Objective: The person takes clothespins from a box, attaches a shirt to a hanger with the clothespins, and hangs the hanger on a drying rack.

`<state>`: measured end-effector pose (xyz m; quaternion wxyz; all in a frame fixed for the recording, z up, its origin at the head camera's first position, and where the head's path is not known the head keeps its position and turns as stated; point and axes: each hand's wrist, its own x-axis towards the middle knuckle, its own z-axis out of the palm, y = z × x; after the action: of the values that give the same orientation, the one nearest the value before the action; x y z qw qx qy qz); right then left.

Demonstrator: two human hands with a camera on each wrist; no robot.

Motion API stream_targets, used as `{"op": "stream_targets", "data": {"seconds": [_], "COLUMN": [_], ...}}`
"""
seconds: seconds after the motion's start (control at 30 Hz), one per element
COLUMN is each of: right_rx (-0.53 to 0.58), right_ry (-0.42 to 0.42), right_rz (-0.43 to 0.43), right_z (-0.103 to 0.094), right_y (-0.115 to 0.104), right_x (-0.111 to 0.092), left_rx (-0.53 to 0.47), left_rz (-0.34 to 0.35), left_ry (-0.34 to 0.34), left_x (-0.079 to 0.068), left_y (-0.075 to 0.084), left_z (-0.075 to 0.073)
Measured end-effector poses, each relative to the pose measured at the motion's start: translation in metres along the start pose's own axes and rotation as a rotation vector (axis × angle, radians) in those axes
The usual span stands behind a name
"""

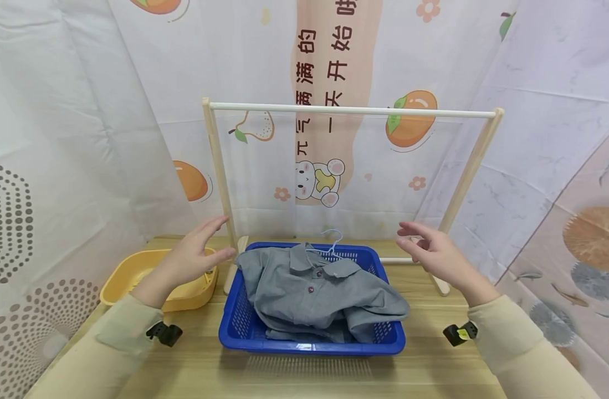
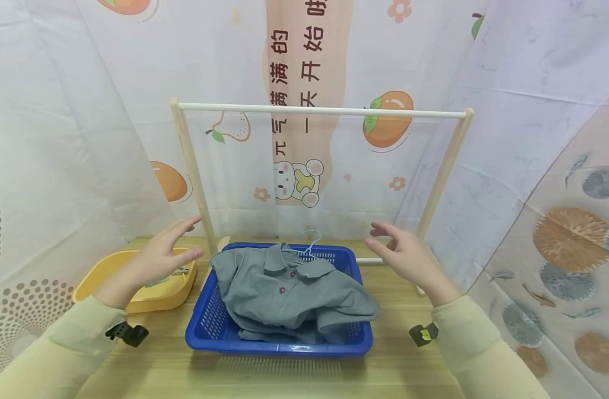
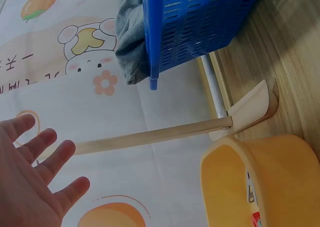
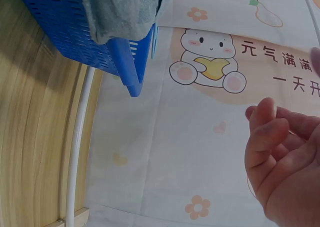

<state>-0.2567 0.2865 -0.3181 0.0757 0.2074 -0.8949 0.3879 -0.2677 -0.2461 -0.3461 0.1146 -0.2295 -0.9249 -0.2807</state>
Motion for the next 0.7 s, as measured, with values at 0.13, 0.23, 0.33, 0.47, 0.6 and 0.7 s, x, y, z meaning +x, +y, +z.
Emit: {"op": "stream_targets", "data": {"seconds": [0.13, 0.23, 0.33, 0.47, 0.6, 0.7], "right_rx": [-0.011, 0.000, 0.010, 0.005, -0.014, -0.036], "right_ry": [-0.018, -0.038, -0.058, -0.077, -0.083, -0.081], "right_rz": [0.010, 0.040, 0.075, 0.097, 0.118, 0.130], "right_z": [0.003, 0.005, 0.007, 0.009, 0.013, 0.015], "right_y": [0.004, 0.005, 0.006, 0.009, 0.011, 0.013], "right_x": [0.001, 0.002, 0.002, 0.001, -0.001, -0.002], "left_rx": [0.006, 0.016, 0.018, 0.011, 0.005, 0.010], "left_rz": [0.002, 0.000, -0.006, -0.010, -0.005, -0.003], "left_ry": [-0.006, -0.011, -0.018, -0.020, -0.019, -0.023], "left_x": [0.001, 0.001, 0.001, 0.000, 0.000, -0.001], "left_y": [0.001, 0.001, 0.001, 0.000, -0.002, -0.003], "left_z": [0.002, 0.004, 0.006, 0.008, 0.012, 0.015]}}
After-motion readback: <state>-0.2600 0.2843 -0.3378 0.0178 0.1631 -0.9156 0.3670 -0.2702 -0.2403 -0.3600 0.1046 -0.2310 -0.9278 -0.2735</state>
